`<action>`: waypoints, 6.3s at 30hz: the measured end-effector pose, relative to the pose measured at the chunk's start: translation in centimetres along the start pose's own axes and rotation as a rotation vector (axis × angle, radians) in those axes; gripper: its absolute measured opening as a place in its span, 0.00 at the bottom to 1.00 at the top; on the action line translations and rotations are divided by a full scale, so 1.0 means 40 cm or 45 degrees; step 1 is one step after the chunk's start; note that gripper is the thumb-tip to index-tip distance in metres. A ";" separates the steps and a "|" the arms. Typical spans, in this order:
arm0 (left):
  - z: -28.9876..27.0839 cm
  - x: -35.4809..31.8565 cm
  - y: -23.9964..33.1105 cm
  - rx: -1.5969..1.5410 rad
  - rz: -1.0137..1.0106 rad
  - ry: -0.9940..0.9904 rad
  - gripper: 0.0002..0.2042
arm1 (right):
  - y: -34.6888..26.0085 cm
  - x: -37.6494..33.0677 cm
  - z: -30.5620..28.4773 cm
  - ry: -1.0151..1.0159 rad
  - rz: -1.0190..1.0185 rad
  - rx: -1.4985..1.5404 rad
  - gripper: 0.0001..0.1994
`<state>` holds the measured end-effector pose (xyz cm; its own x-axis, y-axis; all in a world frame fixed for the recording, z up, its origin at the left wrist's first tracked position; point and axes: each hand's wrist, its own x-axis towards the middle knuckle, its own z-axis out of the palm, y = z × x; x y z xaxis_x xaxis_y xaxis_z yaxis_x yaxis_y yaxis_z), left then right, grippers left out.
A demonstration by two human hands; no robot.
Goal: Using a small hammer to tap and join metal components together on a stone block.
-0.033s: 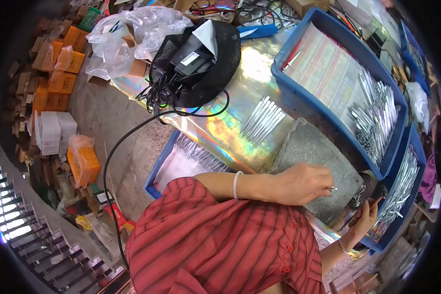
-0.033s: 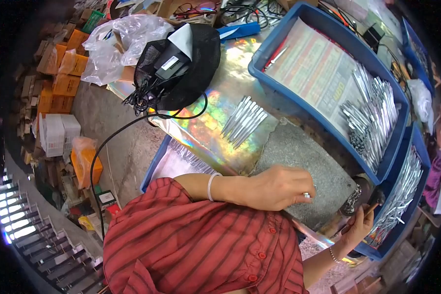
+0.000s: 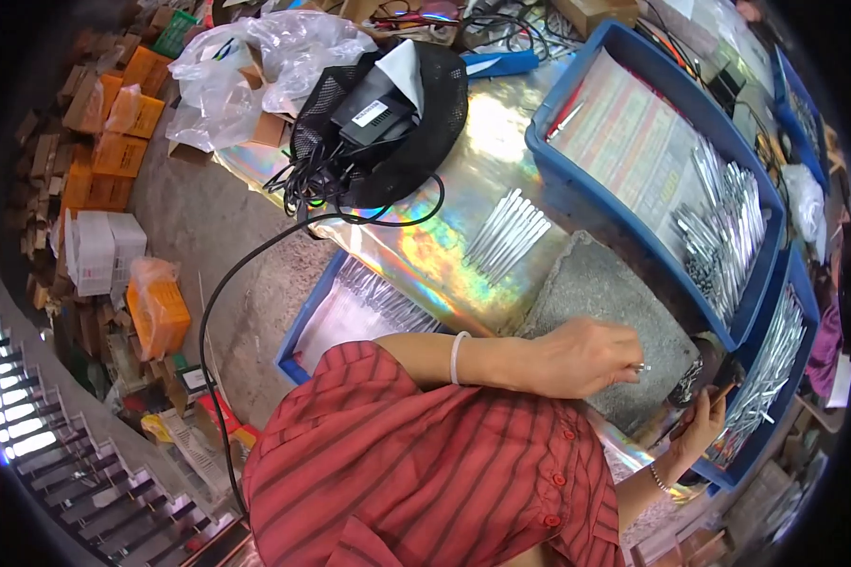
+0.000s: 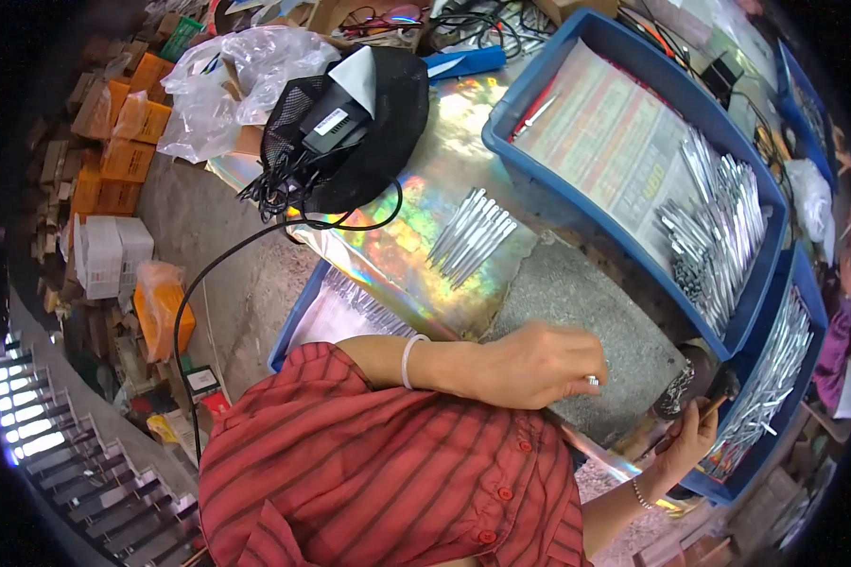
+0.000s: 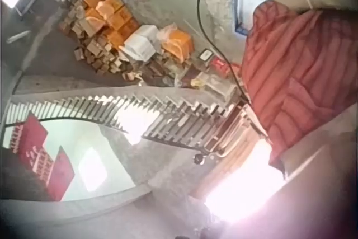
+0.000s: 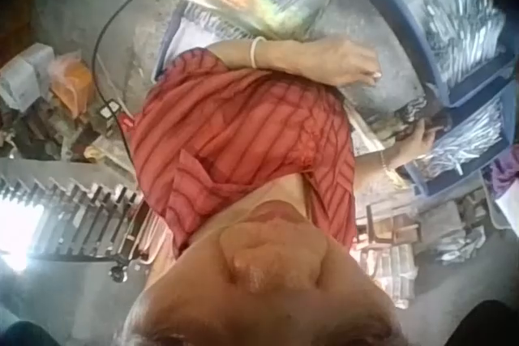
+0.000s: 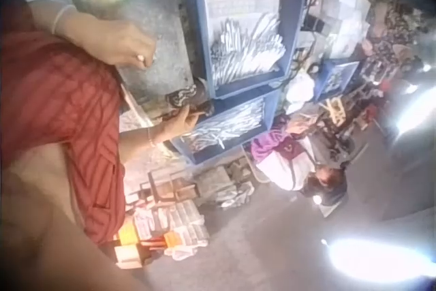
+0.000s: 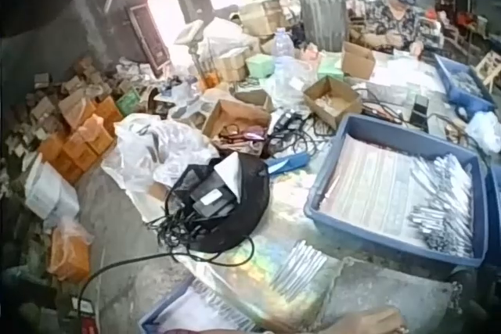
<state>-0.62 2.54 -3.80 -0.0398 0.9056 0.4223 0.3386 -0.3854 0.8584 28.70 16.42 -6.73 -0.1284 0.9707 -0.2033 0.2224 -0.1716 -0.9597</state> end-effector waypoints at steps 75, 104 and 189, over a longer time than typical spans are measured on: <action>0.025 -0.018 0.013 -1.938 -1.133 0.222 0.10 | -0.196 -0.217 0.311 -0.513 0.108 0.609 0.09; 0.038 -0.029 0.024 -1.963 -1.200 0.232 0.07 | -0.174 -0.209 0.328 -0.336 -0.654 -0.319 0.09; 0.051 0.032 0.034 -0.024 -0.574 -0.020 0.01 | -0.060 -0.207 0.207 -0.367 -0.145 -0.046 0.15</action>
<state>1.69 3.54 -2.67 -0.1654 0.9862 0.0006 0.2737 0.0453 0.9607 21.22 7.41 -4.37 -0.4221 0.8947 -0.1462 0.2244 -0.0531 -0.9730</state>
